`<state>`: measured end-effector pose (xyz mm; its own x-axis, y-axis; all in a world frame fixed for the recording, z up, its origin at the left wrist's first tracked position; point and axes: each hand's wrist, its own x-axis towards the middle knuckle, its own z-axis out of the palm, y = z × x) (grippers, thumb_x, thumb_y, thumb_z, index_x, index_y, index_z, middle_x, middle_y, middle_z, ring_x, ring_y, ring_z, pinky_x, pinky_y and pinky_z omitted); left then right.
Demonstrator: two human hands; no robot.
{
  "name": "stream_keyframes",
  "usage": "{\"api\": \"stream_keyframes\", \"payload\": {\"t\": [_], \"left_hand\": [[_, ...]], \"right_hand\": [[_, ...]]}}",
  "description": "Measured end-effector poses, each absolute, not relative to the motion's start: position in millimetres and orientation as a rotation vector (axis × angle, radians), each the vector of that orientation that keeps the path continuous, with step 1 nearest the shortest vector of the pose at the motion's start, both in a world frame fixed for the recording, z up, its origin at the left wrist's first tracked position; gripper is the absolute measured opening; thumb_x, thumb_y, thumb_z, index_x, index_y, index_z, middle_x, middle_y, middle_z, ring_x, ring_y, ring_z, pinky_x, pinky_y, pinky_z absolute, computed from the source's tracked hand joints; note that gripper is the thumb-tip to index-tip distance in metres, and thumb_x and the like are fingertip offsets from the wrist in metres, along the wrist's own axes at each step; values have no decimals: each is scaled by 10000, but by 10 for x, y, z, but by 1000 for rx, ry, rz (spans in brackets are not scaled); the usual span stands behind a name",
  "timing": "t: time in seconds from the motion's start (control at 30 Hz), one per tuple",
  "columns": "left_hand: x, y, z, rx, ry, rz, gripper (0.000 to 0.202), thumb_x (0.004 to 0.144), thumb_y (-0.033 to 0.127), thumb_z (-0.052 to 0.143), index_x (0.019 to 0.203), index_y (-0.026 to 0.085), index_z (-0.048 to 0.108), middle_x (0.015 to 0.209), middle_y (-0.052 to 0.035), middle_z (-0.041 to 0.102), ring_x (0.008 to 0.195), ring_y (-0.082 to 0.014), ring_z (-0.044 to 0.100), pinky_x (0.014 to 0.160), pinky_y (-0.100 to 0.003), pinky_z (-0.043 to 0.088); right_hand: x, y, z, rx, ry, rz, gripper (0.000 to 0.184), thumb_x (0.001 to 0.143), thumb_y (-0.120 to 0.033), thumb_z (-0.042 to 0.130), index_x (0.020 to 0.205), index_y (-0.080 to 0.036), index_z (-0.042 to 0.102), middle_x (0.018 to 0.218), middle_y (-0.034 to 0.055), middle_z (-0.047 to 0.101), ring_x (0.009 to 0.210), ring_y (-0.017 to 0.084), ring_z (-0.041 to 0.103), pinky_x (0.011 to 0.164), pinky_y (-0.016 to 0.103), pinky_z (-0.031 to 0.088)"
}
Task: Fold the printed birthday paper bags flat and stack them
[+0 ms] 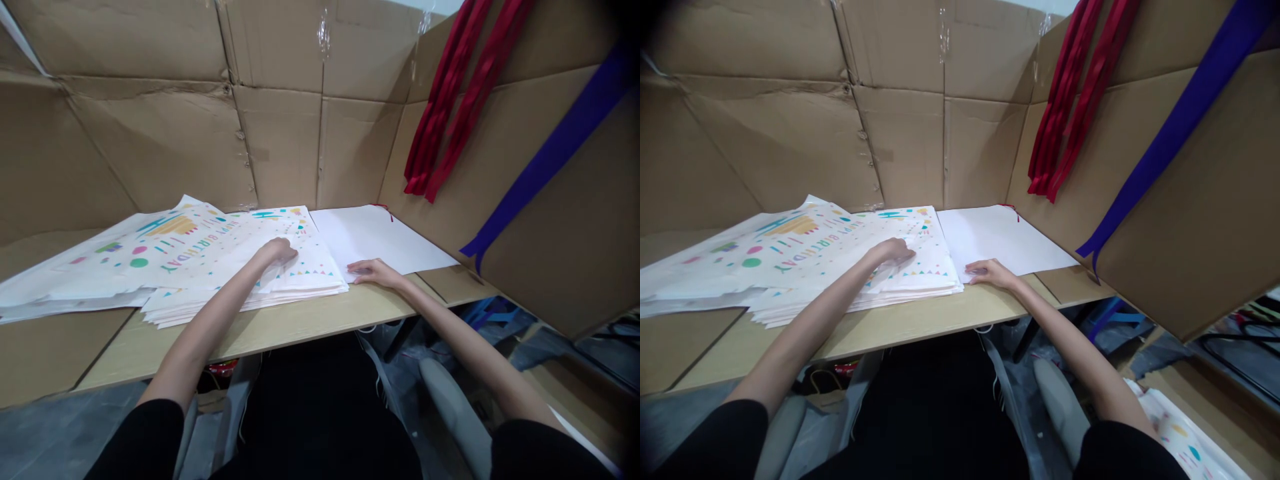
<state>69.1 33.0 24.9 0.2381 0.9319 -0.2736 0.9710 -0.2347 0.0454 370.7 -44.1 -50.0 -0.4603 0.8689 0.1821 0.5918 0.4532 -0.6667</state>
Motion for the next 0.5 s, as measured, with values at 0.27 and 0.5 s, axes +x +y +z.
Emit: {"api": "stream_keyframes", "payload": {"t": [0.27, 0.5], "left_hand": [[698, 331, 263, 2300, 1807, -290, 514, 758, 441, 475, 1087, 91, 658, 1156, -195, 619, 976, -300, 614, 734, -305, 478], [662, 379, 275, 2262, 1777, -319, 463, 744, 369, 484, 1068, 80, 646, 1063, -199, 653, 827, -268, 649, 675, -290, 493]], "right_hand": [[3785, -390, -574, -1190, -2090, 898, 363, 699, -440, 694, 960, -189, 717, 1187, 81, 635, 1105, 232, 584, 994, 384, 411], [3707, -546, -545, -1428, -2080, 427, 289, 795, -326, 540, 942, -139, 705, 985, 91, 704, 909, 238, 646, 844, 361, 482]]}}
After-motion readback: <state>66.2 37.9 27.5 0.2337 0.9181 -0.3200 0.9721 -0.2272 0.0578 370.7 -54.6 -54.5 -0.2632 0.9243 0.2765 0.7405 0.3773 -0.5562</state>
